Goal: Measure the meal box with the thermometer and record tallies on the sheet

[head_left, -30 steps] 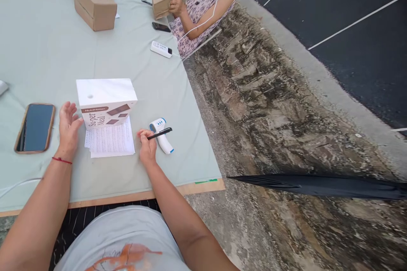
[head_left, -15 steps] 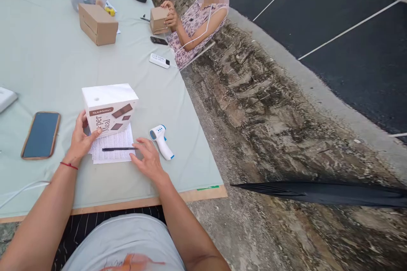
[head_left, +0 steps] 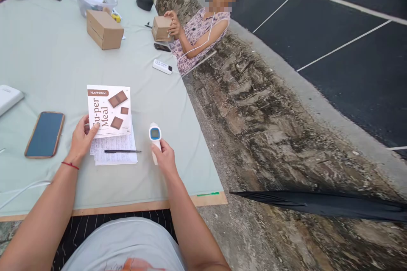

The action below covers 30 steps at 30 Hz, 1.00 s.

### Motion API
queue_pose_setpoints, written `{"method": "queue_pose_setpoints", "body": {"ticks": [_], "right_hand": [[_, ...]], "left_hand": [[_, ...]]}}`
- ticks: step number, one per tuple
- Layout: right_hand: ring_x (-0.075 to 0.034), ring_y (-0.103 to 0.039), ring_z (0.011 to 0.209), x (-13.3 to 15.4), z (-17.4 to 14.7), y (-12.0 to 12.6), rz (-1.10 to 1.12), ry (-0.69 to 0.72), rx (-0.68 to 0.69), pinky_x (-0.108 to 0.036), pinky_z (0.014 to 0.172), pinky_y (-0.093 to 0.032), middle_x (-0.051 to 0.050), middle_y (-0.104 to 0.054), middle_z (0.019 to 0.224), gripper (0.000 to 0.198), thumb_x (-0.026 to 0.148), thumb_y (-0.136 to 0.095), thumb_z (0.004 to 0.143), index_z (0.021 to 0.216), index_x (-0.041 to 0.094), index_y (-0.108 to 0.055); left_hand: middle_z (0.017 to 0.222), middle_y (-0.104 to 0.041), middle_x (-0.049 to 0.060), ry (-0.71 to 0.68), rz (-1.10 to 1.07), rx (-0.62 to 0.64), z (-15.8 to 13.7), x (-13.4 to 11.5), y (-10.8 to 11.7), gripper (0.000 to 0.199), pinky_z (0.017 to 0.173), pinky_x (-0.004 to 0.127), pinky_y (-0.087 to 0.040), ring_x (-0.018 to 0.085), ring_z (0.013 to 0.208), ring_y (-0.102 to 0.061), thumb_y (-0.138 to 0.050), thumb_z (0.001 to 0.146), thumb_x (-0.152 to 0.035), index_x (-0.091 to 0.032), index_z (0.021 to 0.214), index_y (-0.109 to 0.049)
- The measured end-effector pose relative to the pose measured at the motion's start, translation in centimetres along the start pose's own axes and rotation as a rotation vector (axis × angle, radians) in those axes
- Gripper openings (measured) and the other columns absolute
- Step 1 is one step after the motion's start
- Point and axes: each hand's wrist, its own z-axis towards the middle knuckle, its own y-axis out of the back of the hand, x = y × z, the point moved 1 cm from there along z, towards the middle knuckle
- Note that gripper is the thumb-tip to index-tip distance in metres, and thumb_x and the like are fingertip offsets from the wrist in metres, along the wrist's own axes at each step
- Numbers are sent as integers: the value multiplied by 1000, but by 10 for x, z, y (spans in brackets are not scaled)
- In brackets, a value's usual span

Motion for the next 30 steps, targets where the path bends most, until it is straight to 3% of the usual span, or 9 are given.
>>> {"method": "queue_pose_setpoints", "body": {"ticks": [3,7,13,20,30], "right_hand": [[-15,-47,64,27,-12,-27,300,16,174,-29,62,-39,1,-55,69,31,50,-64,75,80,20,-59],[-13,-44,58,44,-13,-59,416,-45,337,-28,57,-36,3,-52,63,33,51,-68,73,73,21,-57],[-13,-44,59,39,-11,-80,414,-91,360,-27,57,-37,2,-53,64,38,57,-69,74,74,21,-58],[-16,-52,69,39,-15,-85,356,-75,310,-28,61,-43,0,-58,71,43,62,-69,73,80,20,-63],[-13,-46,62,37,-16,-90,420,-134,306,-27,57,-40,2,-54,69,43,60,-70,70,81,20,-61]], "left_hand": [[130,-65,14,2,-30,22,1,3,1,75,81,42,-54,29,98,-68,-66,81,-66,-18,137,-53],[133,-63,16,-6,-60,26,0,6,1,78,87,43,-53,29,104,-67,-69,79,-65,-17,138,-54],[131,-65,17,-29,-126,69,0,5,0,80,86,41,-54,29,104,-68,-73,77,-65,-16,137,-55],[129,-66,15,-50,-129,73,0,4,1,76,87,43,-54,30,105,-67,-73,78,-64,-19,136,-56],[127,-67,15,-48,-142,80,-1,3,0,74,86,43,-54,30,105,-67,-72,79,-63,-18,135,-56]]}}
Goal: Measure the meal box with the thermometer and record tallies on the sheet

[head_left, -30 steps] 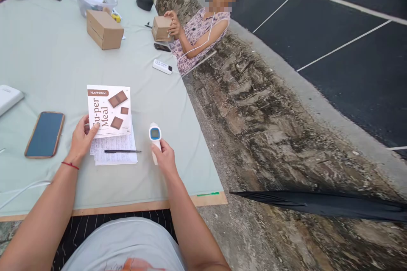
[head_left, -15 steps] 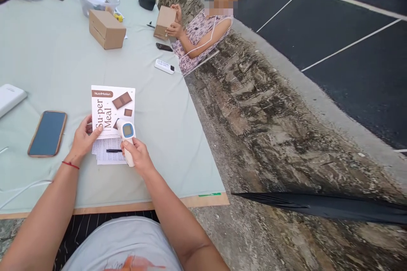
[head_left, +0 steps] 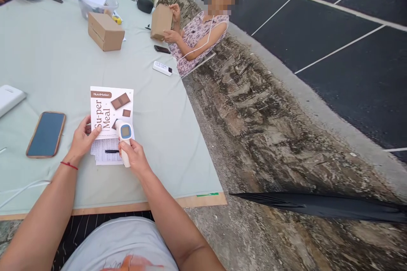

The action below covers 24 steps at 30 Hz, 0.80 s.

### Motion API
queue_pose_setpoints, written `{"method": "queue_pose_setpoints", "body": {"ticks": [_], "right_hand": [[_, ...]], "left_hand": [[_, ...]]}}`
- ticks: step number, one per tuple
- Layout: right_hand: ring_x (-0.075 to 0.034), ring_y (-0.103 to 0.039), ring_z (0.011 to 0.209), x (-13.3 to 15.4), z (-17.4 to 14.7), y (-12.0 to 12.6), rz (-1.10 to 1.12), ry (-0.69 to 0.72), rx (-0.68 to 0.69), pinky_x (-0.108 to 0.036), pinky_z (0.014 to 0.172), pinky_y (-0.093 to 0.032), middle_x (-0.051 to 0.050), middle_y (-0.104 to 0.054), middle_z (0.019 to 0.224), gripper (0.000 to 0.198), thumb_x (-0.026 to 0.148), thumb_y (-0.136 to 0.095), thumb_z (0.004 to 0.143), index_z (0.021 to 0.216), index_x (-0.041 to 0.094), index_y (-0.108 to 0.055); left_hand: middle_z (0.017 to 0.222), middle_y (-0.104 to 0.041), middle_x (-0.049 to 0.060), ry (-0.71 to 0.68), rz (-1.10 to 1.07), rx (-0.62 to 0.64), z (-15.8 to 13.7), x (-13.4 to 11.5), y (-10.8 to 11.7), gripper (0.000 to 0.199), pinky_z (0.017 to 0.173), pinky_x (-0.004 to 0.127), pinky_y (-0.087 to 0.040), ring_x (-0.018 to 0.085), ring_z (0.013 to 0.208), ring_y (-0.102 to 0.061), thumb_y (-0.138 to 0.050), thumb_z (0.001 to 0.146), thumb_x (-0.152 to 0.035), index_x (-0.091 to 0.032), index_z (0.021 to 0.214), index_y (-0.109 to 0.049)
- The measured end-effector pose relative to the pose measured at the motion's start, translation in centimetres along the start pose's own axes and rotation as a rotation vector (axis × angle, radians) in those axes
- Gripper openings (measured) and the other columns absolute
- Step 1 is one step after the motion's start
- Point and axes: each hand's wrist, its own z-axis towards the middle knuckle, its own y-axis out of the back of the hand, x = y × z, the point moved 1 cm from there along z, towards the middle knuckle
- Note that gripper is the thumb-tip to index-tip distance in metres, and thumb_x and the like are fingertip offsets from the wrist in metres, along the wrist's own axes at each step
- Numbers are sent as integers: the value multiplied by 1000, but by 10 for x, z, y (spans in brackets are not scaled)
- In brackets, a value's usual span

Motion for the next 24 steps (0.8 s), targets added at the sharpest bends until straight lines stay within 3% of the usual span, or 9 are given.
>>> {"method": "queue_pose_setpoints", "body": {"ticks": [24], "right_hand": [[-16,-51,68,-1,-2,-1,-48,36,-14,-28,61,-44,1,-58,70,46,63,-69,72,85,20,-64]], "left_hand": [[129,-66,15,10,4,5,0,-1,0,75,85,40,-53,30,105,-67,-71,79,-65,-18,136,-56]]}}
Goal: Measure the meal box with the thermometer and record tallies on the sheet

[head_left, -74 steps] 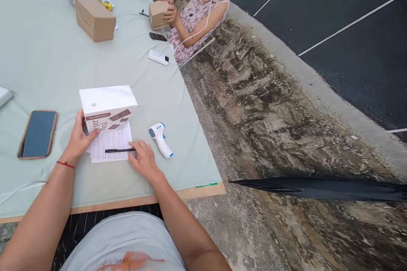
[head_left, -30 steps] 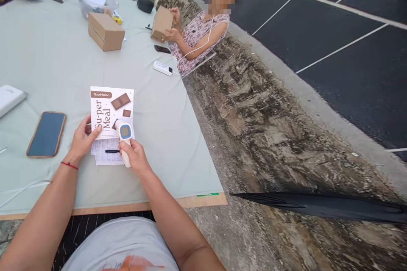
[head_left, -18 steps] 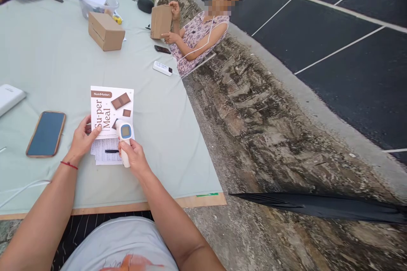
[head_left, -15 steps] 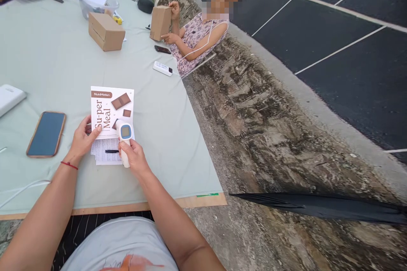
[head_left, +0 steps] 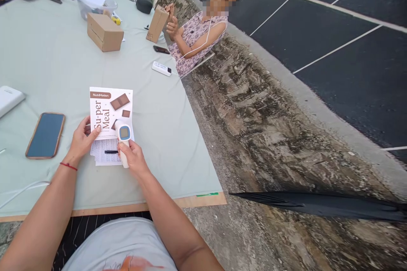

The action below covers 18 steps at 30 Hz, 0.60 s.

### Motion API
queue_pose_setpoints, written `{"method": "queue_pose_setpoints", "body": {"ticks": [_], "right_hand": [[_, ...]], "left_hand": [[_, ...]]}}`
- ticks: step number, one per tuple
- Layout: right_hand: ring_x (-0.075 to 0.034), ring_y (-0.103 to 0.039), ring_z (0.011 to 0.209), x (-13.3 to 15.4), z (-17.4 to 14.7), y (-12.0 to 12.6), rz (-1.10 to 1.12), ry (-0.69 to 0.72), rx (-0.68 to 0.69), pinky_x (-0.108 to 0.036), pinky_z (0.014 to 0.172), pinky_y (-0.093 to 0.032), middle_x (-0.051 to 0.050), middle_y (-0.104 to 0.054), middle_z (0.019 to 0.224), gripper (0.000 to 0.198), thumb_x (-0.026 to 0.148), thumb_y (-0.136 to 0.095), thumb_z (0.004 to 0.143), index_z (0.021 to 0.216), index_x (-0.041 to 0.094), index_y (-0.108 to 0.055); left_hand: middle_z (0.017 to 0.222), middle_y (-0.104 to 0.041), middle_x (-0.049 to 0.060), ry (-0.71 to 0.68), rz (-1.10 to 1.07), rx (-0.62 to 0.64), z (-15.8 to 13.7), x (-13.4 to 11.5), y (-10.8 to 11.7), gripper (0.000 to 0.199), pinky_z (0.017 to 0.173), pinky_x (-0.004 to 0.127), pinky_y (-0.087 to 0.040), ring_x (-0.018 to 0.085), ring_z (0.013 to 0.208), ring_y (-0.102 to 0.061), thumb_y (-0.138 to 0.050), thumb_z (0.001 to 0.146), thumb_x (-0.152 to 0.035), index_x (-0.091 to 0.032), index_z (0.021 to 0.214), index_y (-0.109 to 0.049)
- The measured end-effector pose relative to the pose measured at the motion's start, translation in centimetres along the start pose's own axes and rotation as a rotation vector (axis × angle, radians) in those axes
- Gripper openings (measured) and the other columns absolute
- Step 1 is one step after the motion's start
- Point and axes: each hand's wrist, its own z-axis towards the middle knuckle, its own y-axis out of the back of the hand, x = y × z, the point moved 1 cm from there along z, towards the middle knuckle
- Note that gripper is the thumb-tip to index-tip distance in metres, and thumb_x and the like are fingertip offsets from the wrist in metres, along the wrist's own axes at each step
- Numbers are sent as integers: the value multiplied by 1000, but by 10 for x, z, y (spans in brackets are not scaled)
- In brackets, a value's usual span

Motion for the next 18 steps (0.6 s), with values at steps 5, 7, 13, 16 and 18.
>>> {"method": "queue_pose_setpoints", "body": {"ticks": [5,7,13,16,18], "right_hand": [[-16,-53,70,-1,1,0,8,-6,2,-28,62,-44,1,-59,71,45,62,-70,71,86,20,-64],[-16,-53,70,-2,2,0,10,-9,2,-28,63,-44,1,-58,71,45,62,-70,71,85,19,-64],[-15,-49,68,-1,0,-1,33,-34,-1,-28,63,-42,2,-56,70,45,62,-71,69,84,20,-62],[-15,-47,68,1,-1,-3,74,-49,12,-29,63,-40,2,-55,71,47,62,-72,67,85,20,-62],[-15,-46,68,3,-2,-4,106,-59,15,-29,63,-39,2,-54,72,47,62,-73,66,85,20,-62]], "left_hand": [[128,-66,15,5,7,-3,0,-1,0,76,85,40,-54,30,105,-67,-72,78,-66,-18,135,-56],[128,-66,15,4,7,-2,0,-1,0,76,85,40,-54,30,106,-67,-72,78,-66,-18,136,-56],[130,-65,15,7,3,6,-1,-2,-1,77,86,41,-53,31,107,-67,-71,78,-66,-17,135,-56],[130,-65,16,5,6,6,-1,-2,-1,78,86,41,-53,31,107,-67,-71,78,-66,-16,136,-55],[130,-65,16,3,9,5,-1,-1,0,78,86,41,-53,31,107,-67,-71,78,-66,-17,136,-55]]}}
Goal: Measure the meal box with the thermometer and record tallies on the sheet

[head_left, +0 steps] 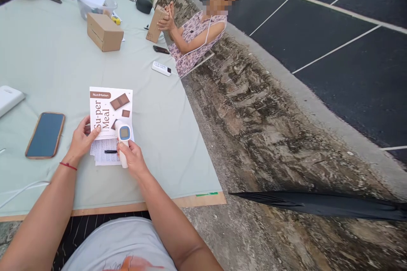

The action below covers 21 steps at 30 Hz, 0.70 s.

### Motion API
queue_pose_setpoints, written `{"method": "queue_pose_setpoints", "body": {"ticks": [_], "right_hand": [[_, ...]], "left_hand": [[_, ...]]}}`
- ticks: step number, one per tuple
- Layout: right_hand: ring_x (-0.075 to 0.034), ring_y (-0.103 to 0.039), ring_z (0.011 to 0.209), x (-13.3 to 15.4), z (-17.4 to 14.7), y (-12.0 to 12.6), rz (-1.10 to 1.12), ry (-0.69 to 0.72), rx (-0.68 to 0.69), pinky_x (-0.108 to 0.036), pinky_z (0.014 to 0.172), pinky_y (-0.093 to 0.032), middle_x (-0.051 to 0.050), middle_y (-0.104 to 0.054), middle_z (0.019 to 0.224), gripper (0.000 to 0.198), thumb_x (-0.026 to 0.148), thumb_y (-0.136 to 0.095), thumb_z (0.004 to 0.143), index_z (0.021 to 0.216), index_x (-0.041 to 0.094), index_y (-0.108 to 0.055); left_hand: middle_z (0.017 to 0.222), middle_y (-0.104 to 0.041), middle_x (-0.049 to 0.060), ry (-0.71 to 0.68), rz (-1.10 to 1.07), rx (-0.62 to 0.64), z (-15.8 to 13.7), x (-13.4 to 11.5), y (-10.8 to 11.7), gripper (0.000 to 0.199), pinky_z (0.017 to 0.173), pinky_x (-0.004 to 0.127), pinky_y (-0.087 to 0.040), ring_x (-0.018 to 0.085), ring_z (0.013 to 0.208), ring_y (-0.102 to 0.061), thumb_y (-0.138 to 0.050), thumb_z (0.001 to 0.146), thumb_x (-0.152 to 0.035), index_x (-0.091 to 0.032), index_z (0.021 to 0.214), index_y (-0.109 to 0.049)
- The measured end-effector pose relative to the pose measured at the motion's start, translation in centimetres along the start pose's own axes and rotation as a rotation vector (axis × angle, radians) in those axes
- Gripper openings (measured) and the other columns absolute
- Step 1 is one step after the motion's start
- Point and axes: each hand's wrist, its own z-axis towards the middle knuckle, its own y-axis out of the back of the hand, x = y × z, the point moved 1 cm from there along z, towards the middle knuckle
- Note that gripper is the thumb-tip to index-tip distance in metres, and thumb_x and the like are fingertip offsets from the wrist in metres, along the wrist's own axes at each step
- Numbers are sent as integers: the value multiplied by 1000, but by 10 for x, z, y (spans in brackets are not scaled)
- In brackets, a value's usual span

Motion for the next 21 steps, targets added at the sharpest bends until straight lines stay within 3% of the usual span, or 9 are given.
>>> {"method": "queue_pose_setpoints", "body": {"ticks": [9,14,21], "right_hand": [[-14,-45,65,1,-6,3,128,-83,88,-29,63,-36,2,-55,71,45,55,-79,61,84,20,-64],[-12,-44,63,8,-14,11,117,-98,69,-28,61,-35,3,-54,69,42,52,-79,64,84,19,-64],[-13,-46,66,33,-27,20,54,87,-22,-28,61,-38,1,-57,73,38,50,-77,69,88,18,-67]], "left_hand": [[132,-64,16,-13,-20,7,0,3,1,79,89,43,-53,32,110,-66,-72,78,-65,-17,137,-54],[133,-64,16,-4,-9,0,0,3,0,80,89,43,-53,32,110,-66,-71,78,-66,-16,139,-53],[135,-62,17,13,-1,-4,1,4,1,82,92,46,-52,33,113,-65,-72,78,-65,-17,141,-52]]}}
